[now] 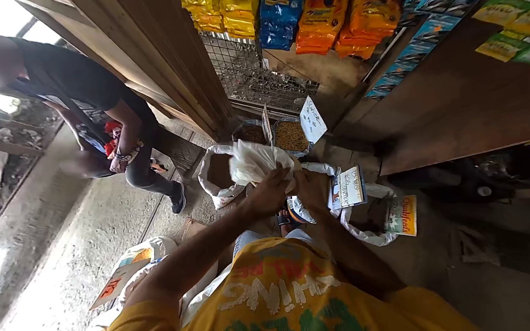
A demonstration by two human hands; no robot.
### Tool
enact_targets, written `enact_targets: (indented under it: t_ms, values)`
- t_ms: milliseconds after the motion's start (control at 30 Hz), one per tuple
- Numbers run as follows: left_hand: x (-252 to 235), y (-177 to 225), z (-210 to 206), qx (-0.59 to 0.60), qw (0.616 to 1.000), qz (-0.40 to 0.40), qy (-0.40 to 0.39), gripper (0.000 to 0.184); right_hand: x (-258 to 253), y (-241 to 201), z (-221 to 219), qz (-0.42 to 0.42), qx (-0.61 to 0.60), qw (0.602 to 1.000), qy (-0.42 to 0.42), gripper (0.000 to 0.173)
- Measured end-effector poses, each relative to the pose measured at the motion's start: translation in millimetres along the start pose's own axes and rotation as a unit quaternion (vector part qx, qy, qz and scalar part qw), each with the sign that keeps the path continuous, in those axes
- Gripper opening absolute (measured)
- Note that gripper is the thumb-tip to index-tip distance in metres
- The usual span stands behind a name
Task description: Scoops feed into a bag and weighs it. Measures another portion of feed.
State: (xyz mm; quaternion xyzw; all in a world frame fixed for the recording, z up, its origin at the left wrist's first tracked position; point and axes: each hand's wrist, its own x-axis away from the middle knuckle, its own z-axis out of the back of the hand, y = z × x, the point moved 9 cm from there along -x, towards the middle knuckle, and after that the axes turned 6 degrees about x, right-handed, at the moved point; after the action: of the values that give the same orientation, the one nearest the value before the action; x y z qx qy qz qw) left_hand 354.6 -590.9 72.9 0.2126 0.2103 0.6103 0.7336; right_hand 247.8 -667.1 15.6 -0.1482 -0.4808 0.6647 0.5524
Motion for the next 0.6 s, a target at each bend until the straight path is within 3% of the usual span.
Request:
enact_targets:
  t_ms: [133, 200, 300, 400, 533, 600]
  values:
    - [12.8, 30.0, 20.3, 0.048, 0.995, -0.021, 0.083, 0.028, -3.4, 7.1, -24.7, -0.029, -0.002, 0.999, -0.030, 0.040]
    - [17.0, 27.0, 34.7, 0.051, 0.994, -0.004, 0.101, 0.028, -2.2, 18.3, -25.3, -0.049, 0.001, 0.999, -0.023, 0.049]
    - [12.2, -8.5, 65.8, 0.018, 0.990, 0.107, 0.087, 0.032, 0.1, 46.6, -18.9, -0.086, -0.050, 0.995, 0.008, 0.053]
    - [0.8, -63.1, 89.9, -0.023, 0.974, 0.218, 0.063, 0.055, 6.2, 76.9, -7.6, -0.113, -0.107, 0.985, 0.066, 0.044]
    - [-14.9, -116.7, 99.7, -0.025, 0.950, 0.280, 0.138, 0.039, 19.5, 98.4, 13.1, -0.135, -0.205, 0.964, 0.099, 0.034]
    - [-27.5, -123.2, 93.7, -0.009, 0.948, 0.277, 0.156, 0.045, 24.2, 106.6, 26.7, -0.123, -0.220, 0.960, 0.124, 0.034]
